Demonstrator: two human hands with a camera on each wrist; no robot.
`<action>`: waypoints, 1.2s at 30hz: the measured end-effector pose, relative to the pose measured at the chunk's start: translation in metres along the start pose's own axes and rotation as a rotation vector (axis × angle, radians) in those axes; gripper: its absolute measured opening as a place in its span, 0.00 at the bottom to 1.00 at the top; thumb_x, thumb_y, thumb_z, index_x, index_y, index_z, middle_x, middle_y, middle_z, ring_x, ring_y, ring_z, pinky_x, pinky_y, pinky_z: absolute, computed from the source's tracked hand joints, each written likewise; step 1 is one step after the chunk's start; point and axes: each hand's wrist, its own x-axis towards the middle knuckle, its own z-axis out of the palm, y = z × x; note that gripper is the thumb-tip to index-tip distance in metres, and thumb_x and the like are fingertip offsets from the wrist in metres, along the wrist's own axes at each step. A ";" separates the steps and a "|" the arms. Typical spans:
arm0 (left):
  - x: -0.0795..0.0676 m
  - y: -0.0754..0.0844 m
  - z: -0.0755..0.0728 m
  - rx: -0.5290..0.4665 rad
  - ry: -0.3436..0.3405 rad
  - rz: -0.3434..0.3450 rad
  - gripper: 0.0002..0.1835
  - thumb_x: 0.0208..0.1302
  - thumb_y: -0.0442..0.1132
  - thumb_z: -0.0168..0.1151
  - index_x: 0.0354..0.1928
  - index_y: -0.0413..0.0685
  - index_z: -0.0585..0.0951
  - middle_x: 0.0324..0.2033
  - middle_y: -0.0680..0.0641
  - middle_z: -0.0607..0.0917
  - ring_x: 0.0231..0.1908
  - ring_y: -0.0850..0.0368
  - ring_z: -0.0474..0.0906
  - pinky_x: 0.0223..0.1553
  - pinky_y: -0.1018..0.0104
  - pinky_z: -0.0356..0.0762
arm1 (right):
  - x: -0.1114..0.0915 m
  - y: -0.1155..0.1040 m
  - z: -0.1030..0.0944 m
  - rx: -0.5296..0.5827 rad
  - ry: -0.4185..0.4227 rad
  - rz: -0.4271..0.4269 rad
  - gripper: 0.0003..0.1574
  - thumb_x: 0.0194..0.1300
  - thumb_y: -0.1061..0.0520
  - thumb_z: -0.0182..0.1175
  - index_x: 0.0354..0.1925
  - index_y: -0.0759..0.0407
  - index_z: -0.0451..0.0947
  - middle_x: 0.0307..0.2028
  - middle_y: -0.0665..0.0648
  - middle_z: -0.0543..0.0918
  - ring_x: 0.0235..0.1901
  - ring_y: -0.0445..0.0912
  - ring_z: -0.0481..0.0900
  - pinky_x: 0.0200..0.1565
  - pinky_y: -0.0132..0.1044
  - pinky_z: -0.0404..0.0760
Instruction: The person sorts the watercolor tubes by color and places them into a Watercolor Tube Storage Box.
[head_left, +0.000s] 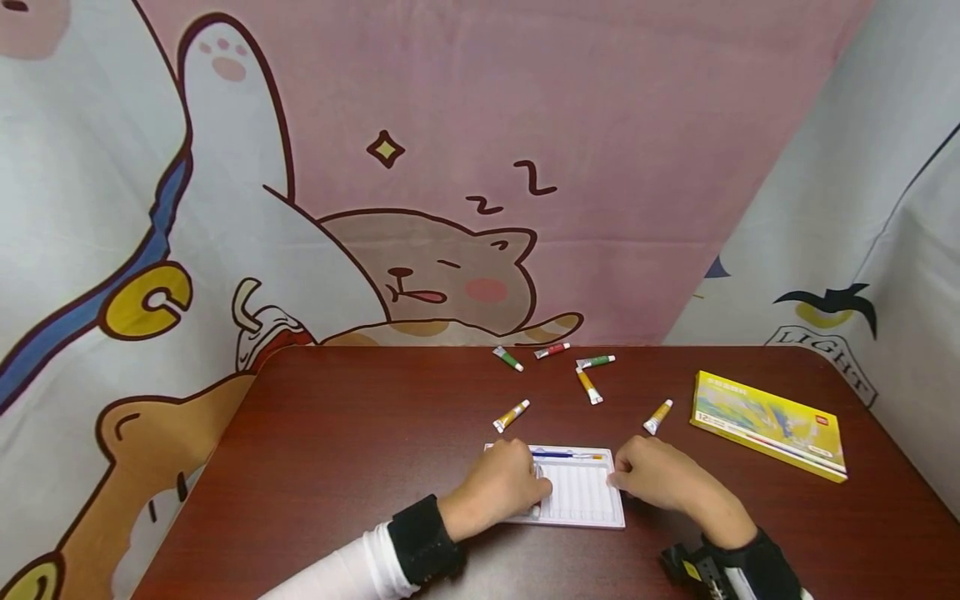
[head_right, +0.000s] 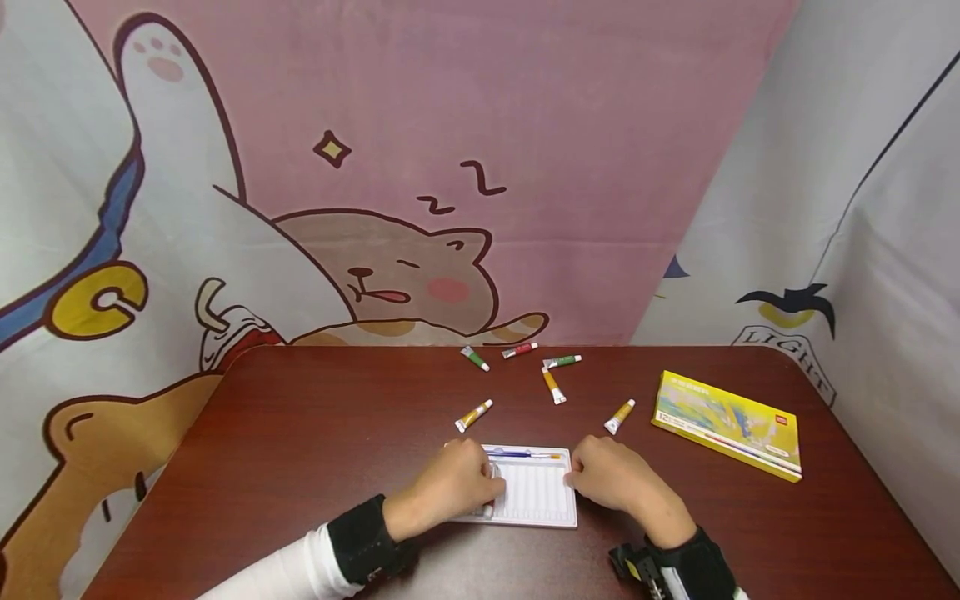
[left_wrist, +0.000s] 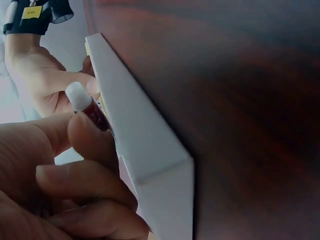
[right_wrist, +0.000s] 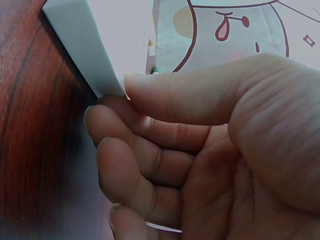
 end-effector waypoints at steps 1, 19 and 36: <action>0.000 0.000 0.001 0.012 -0.003 -0.001 0.24 0.42 0.42 0.62 0.00 0.58 0.60 0.03 0.63 0.55 0.06 0.68 0.50 0.06 0.71 0.43 | 0.000 0.000 0.000 0.000 -0.002 0.003 0.17 0.56 0.55 0.66 0.15 0.49 0.74 0.11 0.47 0.70 0.13 0.40 0.65 0.18 0.34 0.61; 0.008 0.006 0.002 0.185 -0.028 0.010 0.25 0.49 0.50 0.63 0.02 0.56 0.64 0.04 0.60 0.62 0.10 0.63 0.61 0.10 0.63 0.58 | 0.000 -0.001 0.000 0.008 -0.001 0.001 0.17 0.56 0.56 0.66 0.14 0.50 0.74 0.11 0.47 0.69 0.13 0.41 0.64 0.18 0.34 0.60; 0.011 0.008 0.004 0.234 -0.041 0.064 0.25 0.51 0.55 0.65 0.05 0.56 0.68 0.07 0.58 0.69 0.12 0.64 0.64 0.12 0.63 0.61 | 0.000 -0.001 0.000 0.002 0.007 -0.002 0.16 0.56 0.56 0.66 0.15 0.50 0.74 0.11 0.46 0.69 0.13 0.40 0.64 0.17 0.33 0.60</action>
